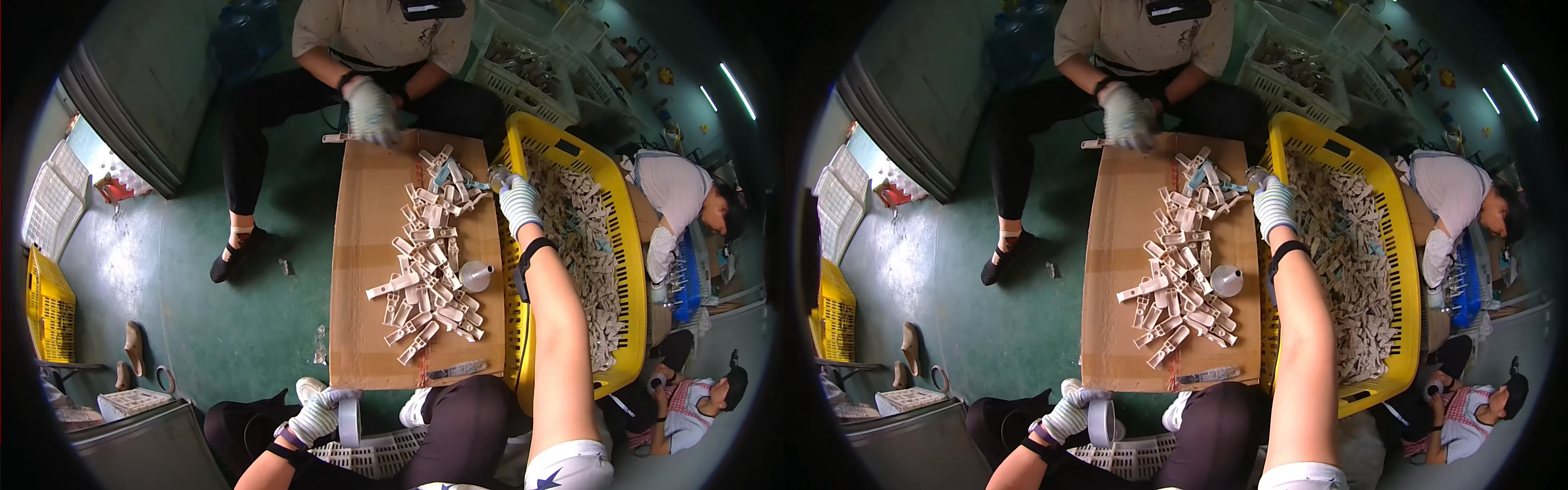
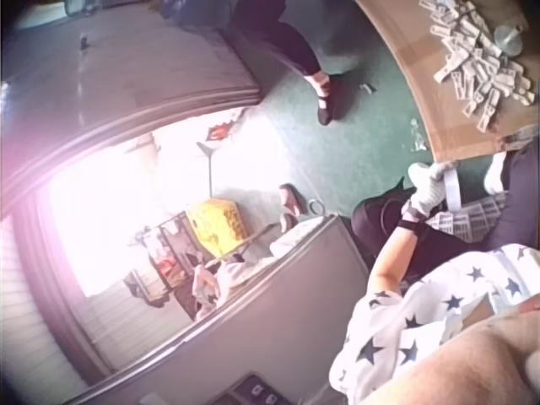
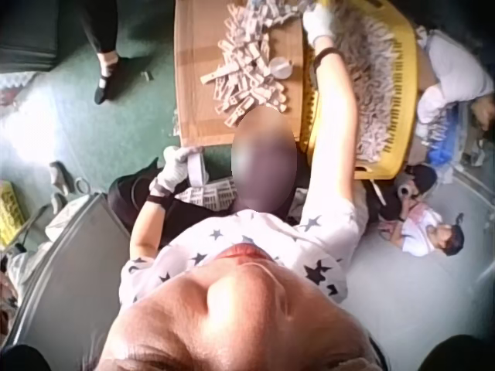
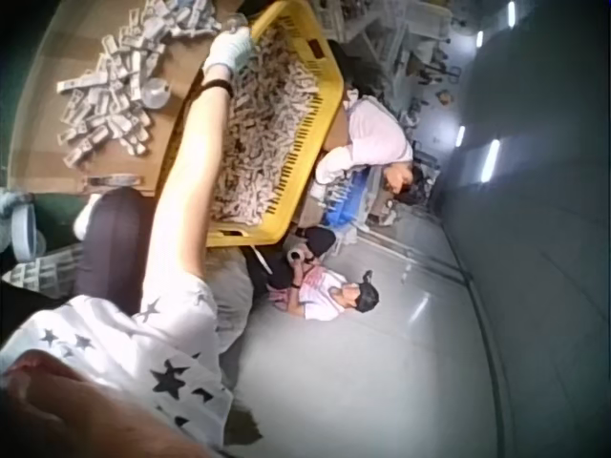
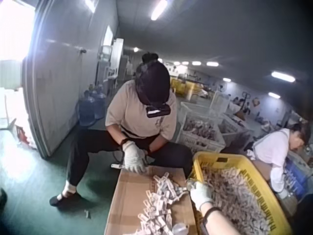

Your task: Sorting small plastic and metal components from a large bin and packing them into bags while sitting on the floor.

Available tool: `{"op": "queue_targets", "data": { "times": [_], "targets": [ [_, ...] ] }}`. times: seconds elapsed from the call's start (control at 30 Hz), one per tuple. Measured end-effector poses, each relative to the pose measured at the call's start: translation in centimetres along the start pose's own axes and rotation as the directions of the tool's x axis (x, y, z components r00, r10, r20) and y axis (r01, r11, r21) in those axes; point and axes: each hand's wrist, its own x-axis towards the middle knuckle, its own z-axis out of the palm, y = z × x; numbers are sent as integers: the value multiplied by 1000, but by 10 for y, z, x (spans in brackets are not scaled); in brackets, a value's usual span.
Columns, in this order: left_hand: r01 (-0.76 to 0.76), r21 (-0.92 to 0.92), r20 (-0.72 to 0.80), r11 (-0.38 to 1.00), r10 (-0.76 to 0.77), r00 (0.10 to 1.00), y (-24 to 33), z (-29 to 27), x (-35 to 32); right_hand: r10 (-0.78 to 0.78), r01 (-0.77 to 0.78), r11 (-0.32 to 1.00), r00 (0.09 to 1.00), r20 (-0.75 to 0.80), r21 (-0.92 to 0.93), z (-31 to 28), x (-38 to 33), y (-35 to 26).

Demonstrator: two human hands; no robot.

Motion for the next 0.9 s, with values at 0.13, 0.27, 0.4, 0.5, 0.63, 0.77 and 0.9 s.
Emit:
{"op": "queue_targets", "data": {
  "times": [0.13,0.27,0.4,0.5,0.63,0.77,0.9],
  "targets": [
    [36,41,68,998,-39,997,0,-13,2,-147,136,984,985,90,115,-2,-4,-25],
    [131,18,151,991,-133,980,-6,-23,9,-123,97,937,991,57,334,-2,5,-23],
    [70,55,131,996,-76,988,-7,-19,12,34,-33,996,999,-15,80,-4,10,-11],
    [73,27,109,997,-76,991,-12,-28,16,63,-68,991,997,52,117,-4,6,-17],
    [73,35,83,997,-75,994,-9,-20,13,-3,-45,979,973,233,200,-4,1,-29],
    [34,39,89,999,-37,995,-12,-26,15,33,-63,970,991,130,236,-5,9,-22],
    [131,-46,76,990,-128,989,-8,-19,11,93,-125,971,982,165,202,1,10,-12]
  ]
}}
